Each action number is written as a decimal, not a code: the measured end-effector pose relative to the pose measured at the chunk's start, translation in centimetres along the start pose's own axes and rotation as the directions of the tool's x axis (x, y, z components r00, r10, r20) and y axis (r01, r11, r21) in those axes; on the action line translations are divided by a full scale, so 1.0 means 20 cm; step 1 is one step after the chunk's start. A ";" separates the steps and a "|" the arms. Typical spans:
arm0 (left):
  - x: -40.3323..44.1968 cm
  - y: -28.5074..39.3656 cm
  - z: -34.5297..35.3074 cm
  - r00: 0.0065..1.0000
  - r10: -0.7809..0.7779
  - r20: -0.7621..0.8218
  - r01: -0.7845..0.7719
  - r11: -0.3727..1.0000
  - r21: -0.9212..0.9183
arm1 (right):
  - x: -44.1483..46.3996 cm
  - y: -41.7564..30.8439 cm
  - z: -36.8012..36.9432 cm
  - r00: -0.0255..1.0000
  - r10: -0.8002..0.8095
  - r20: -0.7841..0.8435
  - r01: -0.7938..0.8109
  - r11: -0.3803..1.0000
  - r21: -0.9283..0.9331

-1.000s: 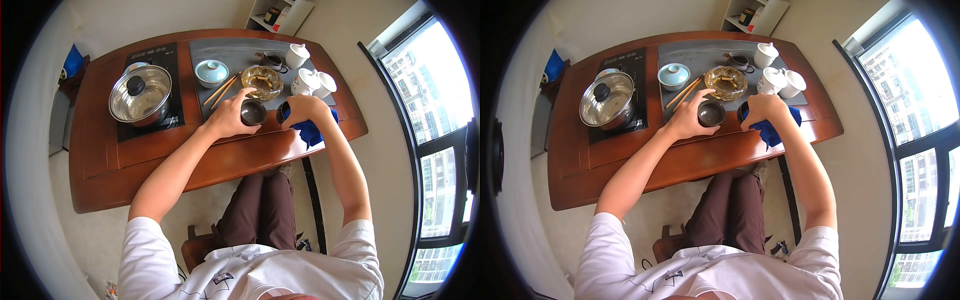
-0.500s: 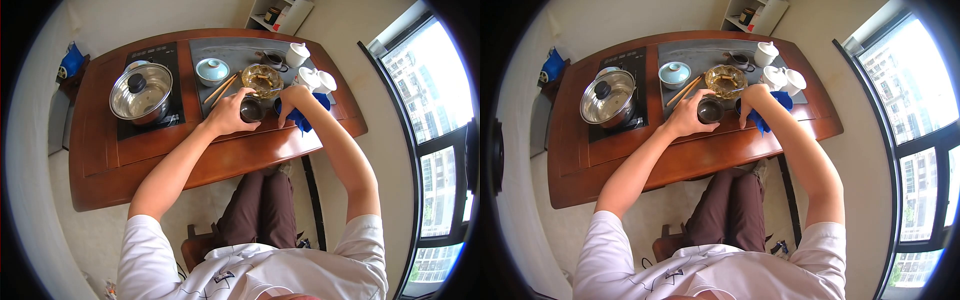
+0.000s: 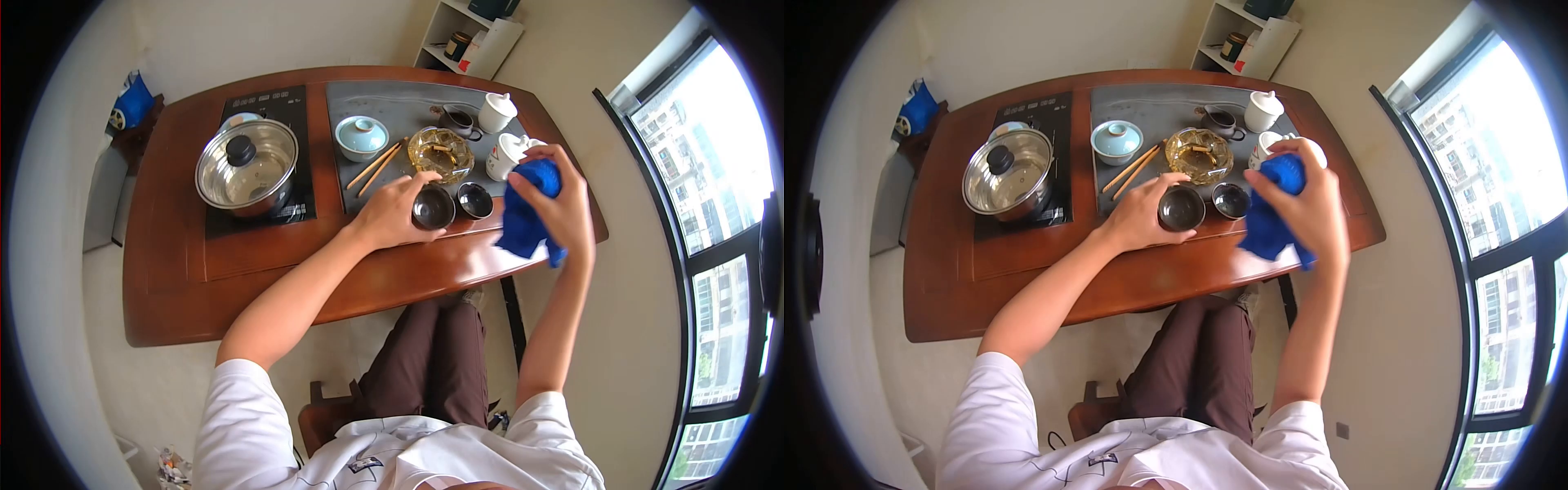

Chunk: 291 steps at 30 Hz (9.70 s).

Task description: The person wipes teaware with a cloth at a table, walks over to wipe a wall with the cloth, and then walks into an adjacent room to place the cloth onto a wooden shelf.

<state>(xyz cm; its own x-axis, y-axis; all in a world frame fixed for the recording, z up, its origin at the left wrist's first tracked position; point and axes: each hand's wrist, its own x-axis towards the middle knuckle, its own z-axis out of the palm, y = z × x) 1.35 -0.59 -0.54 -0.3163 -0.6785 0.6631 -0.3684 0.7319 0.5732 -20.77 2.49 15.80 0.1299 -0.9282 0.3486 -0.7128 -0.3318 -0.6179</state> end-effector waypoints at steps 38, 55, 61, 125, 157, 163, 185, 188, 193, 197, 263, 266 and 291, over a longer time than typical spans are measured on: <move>-0.01 0.08 0.16 0.977 0.212 0.023 -0.207 0.967 -0.151 | -0.47 0.47 0.68 0.911 0.079 -0.405 0.314 0.504 0.804; -0.03 0.09 0.09 0.994 0.002 0.108 0.016 0.986 -0.166 | -0.47 0.43 0.68 0.883 -0.289 -0.371 0.461 0.685 0.564; -0.04 0.06 0.09 0.986 -0.125 0.109 0.147 0.962 -0.231 | -0.46 0.43 0.70 0.911 -0.245 -0.332 0.398 0.731 0.554; 0.00 -0.04 0.05 0.694 -0.420 0.585 0.574 -0.169 -0.801 | -0.48 0.43 0.81 0.689 0.050 -0.723 0.300 0.889 0.347; -0.06 0.00 0.11 0.817 -0.484 0.313 0.562 0.548 -0.620 | -0.51 0.42 0.71 0.988 -0.088 -0.126 0.146 0.805 0.575; -0.05 -0.06 0.09 0.843 -0.428 0.326 0.538 0.677 -0.503 | -0.52 0.46 0.72 0.973 -0.199 -0.120 0.232 0.820 0.524; -0.06 -0.23 0.10 0.807 -0.445 0.388 0.589 0.659 -0.469 | -0.51 0.46 0.72 0.916 -0.397 -0.055 0.364 0.769 0.526; -0.04 -0.14 0.07 0.778 -0.456 0.433 0.627 0.619 -0.473 | -0.50 0.46 0.78 0.888 -0.335 -0.314 0.456 0.718 0.525; 0.00 0.01 0.07 0.854 -0.379 0.355 0.501 0.781 -0.373 | -0.49 0.46 0.78 0.797 -0.198 -0.570 0.504 0.737 0.450; -0.01 -0.04 0.09 0.749 -0.280 0.600 0.576 0.722 -0.382 | -0.49 0.48 0.83 0.718 0.050 -0.694 0.422 0.761 0.493; -0.03 0.03 0.16 0.908 -0.305 0.287 0.401 0.830 -0.387 | -0.45 0.46 0.75 0.926 0.137 -0.351 0.133 0.752 0.646; -0.02 0.02 0.14 0.898 -0.292 0.329 0.392 0.871 -0.297 | -0.44 0.47 0.76 0.936 0.106 -0.337 0.131 0.782 0.610; -0.03 0.03 0.14 0.937 -0.278 0.213 0.298 0.952 -0.067 | -0.45 0.47 0.71 0.992 -0.026 -0.122 0.072 0.917 0.392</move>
<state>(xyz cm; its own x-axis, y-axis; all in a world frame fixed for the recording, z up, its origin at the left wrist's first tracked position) -1.24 0.05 -1.90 -0.3800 -0.8522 0.3596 -0.3862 0.4994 0.7755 -18.82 5.36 -3.25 0.0637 -0.8919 0.4477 -0.3738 -0.4372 -0.8180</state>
